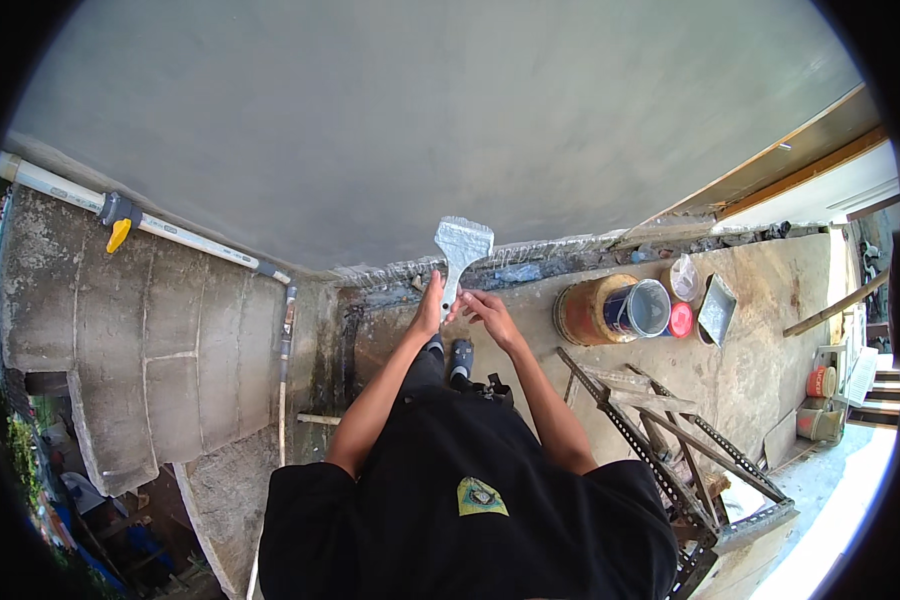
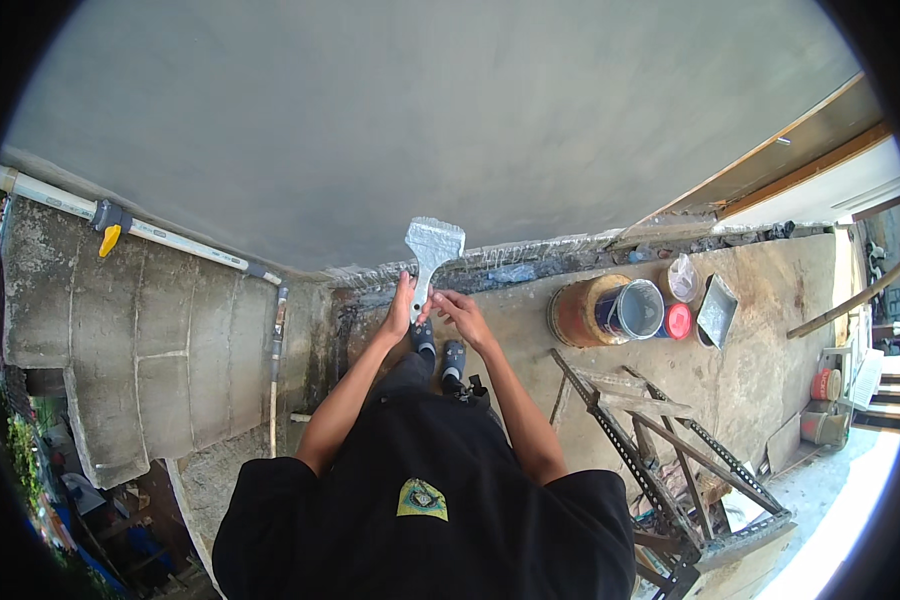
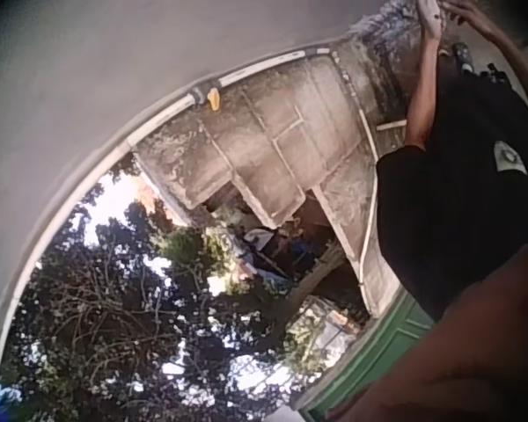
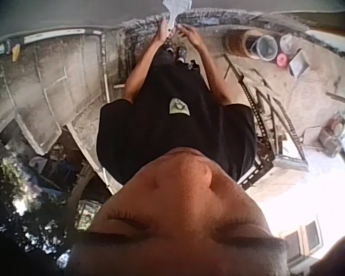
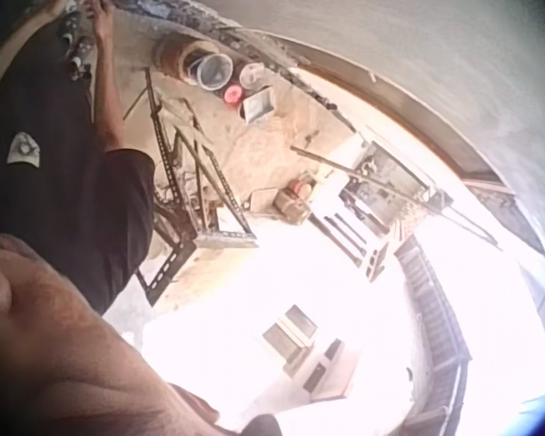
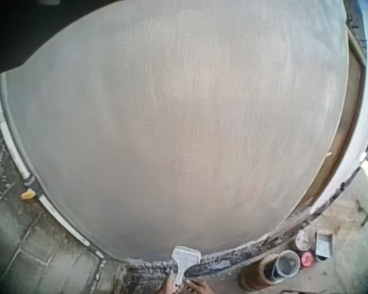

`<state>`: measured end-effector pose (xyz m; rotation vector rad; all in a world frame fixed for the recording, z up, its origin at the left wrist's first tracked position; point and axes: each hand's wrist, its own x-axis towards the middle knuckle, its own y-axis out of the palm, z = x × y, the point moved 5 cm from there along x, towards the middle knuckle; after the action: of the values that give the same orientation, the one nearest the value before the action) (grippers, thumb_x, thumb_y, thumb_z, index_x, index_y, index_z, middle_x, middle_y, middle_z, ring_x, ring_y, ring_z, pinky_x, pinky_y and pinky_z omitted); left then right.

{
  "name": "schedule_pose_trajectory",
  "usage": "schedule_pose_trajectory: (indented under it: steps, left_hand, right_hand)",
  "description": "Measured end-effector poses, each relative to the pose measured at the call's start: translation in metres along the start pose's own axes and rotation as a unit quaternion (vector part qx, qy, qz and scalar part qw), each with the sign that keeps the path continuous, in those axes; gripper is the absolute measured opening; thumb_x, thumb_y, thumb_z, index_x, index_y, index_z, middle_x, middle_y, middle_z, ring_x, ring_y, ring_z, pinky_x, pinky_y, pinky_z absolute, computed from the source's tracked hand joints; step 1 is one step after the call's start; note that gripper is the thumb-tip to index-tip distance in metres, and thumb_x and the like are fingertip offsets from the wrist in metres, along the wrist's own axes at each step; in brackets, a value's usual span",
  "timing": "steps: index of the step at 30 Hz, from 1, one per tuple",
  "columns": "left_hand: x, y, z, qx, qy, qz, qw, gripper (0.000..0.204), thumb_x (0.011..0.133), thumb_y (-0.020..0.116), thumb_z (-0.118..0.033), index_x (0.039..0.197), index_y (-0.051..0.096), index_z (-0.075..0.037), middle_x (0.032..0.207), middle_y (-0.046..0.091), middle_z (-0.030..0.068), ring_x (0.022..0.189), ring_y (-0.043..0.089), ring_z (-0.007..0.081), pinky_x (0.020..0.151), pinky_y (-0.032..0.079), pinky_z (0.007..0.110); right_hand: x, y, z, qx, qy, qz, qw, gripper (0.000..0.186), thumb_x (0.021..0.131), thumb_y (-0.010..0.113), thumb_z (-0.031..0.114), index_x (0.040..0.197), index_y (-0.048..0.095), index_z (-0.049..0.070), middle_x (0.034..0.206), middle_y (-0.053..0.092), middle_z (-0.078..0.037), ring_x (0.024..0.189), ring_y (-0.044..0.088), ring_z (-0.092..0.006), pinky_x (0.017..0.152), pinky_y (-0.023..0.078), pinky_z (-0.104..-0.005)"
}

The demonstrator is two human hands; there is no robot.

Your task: The person applies a layer of plaster mix to a concrete wall using a putty knife.

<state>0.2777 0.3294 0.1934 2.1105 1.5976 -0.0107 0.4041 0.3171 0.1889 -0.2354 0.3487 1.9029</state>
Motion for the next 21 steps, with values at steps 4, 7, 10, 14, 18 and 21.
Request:
schedule_pose_trajectory:
  steps: [4, 7, 10, 14, 18, 21]
  left_hand:
    - [0.012, 0.006, -0.003, 0.01, -0.026, 0.021, 0.999, 0.07, 0.084, 0.012, -0.068, 0.084, 0.049, -0.008, 0.055, 0.043, -0.0015, 0.041, 0.039, 0.007, 0.037, 0.028, 0.02]
    - [0.024, 0.014, 0.003, 0.025, -0.066, 0.044, 0.996, 0.076, 0.082, 0.009, -0.071, 0.079, 0.052, -0.008, 0.056, 0.043, -0.0032, 0.043, 0.038, 0.0057, 0.039, 0.028, 0.019]
    - [0.028, 0.032, 0.002, 0.008, -0.059, 0.059, 0.996, 0.077, 0.082, 0.008, -0.071, 0.081, 0.052, -0.008, 0.058, 0.044, -0.0036, 0.045, 0.038, 0.0056, 0.041, 0.028, 0.019]
    - [0.04, 0.04, 0.011, -0.035, -0.092, 0.182, 0.978, 0.086, 0.078, 0.005, -0.075, 0.093, 0.054, -0.007, 0.065, 0.047, -0.0019, 0.053, 0.043, 0.0054, 0.046, 0.032, 0.019]
    - [0.048, 0.029, 0.032, -0.131, -0.14, 0.26, 0.946, 0.077, 0.084, 0.016, -0.056, 0.123, 0.044, 0.003, 0.102, 0.058, 0.0086, 0.091, 0.054, 0.0164, 0.083, 0.039, 0.029]
    - [0.053, 0.029, 0.017, -0.145, -0.128, 0.32, 0.928, 0.073, 0.08, 0.021, -0.047, 0.131, 0.036, 0.003, 0.124, 0.049, 0.0129, 0.108, 0.048, 0.0207, 0.094, 0.031, 0.033]
  right_hand:
    - [-0.009, 0.0, 0.015, 0.064, 0.005, -0.018, 0.998, 0.036, 0.09, 0.049, 0.032, 0.112, 0.055, 0.004, 0.088, 0.058, -0.002, 0.082, 0.05, -0.01, 0.07, 0.041, -0.0249]
    - [-0.004, -0.007, 0.019, 0.071, 0.002, -0.035, 0.997, 0.031, 0.089, 0.051, 0.031, 0.104, 0.058, 0.006, 0.082, 0.059, 0.001, 0.075, 0.053, -0.0094, 0.067, 0.041, -0.0248]
    - [0.001, -0.014, 0.015, 0.068, 0.0, -0.054, 0.996, 0.023, 0.089, 0.053, 0.027, 0.093, 0.058, 0.005, 0.076, 0.058, 0.001, 0.067, 0.056, -0.0101, 0.069, 0.041, -0.0243]
    - [0.001, -0.022, 0.019, 0.126, -0.005, -0.082, 0.989, 0.025, 0.088, 0.055, 0.019, 0.104, 0.056, 0.0, 0.079, 0.059, -0.001, 0.068, 0.056, -0.0103, 0.072, 0.043, -0.0242]
    - [-0.004, -0.044, 0.007, 0.178, 0.017, -0.147, 0.973, 0.029, 0.089, 0.053, 0.016, 0.113, 0.054, -0.001, 0.088, 0.06, -0.003, 0.08, 0.056, -0.0123, 0.077, 0.044, -0.0284]
    - [-0.018, -0.079, -0.004, 0.217, 0.012, -0.222, 0.95, 0.029, 0.088, 0.052, 0.013, 0.113, 0.054, -0.001, 0.1, 0.06, -0.005, 0.089, 0.055, -0.0125, 0.08, 0.043, -0.0287]
